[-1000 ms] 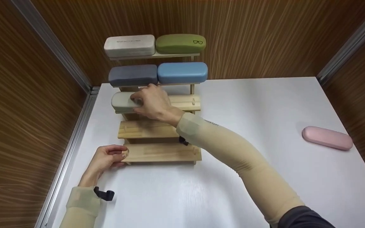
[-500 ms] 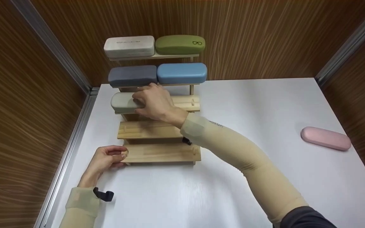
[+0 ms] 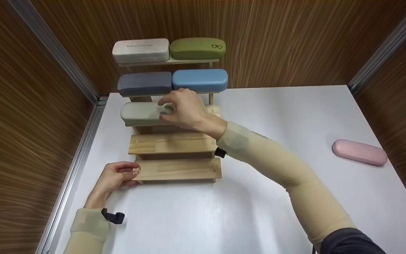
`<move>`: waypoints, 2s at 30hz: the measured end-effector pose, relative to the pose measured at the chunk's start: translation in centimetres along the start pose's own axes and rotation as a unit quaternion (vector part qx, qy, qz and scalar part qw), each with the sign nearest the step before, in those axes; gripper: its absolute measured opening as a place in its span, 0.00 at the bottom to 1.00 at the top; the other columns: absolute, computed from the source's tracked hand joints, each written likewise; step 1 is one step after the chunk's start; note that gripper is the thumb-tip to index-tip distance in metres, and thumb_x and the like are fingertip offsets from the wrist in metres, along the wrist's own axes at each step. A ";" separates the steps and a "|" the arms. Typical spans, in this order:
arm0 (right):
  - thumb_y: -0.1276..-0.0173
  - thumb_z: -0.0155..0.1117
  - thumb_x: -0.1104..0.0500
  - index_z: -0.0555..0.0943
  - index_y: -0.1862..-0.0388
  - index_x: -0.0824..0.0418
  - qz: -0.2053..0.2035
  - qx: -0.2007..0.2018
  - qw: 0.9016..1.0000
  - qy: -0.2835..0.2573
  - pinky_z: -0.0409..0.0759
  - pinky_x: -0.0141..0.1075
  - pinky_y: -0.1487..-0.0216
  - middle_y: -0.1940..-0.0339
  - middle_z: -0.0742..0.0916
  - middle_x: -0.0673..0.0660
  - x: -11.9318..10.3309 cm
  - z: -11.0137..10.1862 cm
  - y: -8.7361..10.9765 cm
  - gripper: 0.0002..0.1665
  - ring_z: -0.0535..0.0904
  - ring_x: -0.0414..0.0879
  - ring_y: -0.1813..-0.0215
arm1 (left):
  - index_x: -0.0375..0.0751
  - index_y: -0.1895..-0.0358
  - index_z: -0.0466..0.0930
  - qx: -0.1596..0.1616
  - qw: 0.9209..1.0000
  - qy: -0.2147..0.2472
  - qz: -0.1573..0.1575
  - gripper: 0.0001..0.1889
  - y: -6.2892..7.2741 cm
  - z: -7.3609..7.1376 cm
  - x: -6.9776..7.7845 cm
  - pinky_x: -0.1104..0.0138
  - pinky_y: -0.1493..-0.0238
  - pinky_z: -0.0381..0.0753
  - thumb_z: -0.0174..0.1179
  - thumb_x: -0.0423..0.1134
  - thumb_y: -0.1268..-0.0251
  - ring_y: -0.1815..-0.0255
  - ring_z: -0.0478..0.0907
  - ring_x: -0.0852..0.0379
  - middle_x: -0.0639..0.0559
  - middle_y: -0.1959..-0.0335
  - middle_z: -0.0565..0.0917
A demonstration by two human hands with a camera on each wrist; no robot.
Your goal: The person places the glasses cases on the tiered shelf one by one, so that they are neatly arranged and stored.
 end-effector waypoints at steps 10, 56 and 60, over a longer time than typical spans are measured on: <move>0.33 0.83 0.53 0.96 0.47 0.58 -0.036 0.023 0.999 -0.019 0.91 0.56 0.51 0.49 0.98 0.56 1.9 -1.9 2.6 0.17 0.93 0.59 0.50 | 0.31 0.42 0.91 0.000 1.000 0.004 0.003 0.14 0.1 -0.2 0.0 0.66 0.55 0.99 0.71 0.24 0.27 0.59 0.91 0.66 0.60 0.58 0.94; 0.35 0.87 0.63 0.95 0.48 0.60 0.083 0.085 0.993 0.000 0.83 0.33 0.50 0.49 0.98 0.58 19.5 -11.4 24.1 0.16 0.93 0.59 0.46 | 0.29 0.40 0.90 -0.009 1.000 -0.007 -0.010 0.15 0.2 0.2 -0.6 0.67 0.56 0.99 0.72 0.25 0.27 0.59 0.91 0.65 0.59 0.57 0.95; 0.34 0.86 0.62 0.95 0.47 0.58 0.116 0.081 0.990 0.012 0.80 0.29 0.52 0.48 0.98 0.58 20.9 -12.3 26.3 0.17 0.92 0.59 0.46 | 0.26 0.38 0.87 -0.009 1.000 -0.012 -0.010 0.18 0.3 0.2 -0.6 0.67 0.55 0.99 0.72 0.25 0.27 0.59 0.91 0.65 0.59 0.56 0.94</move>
Point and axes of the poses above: each hand's wrist, its own y-axis away from the middle knuckle, its own z-axis out of the palm, x = y × z, the point moved 2 cm from there along -y, towards the middle knuckle
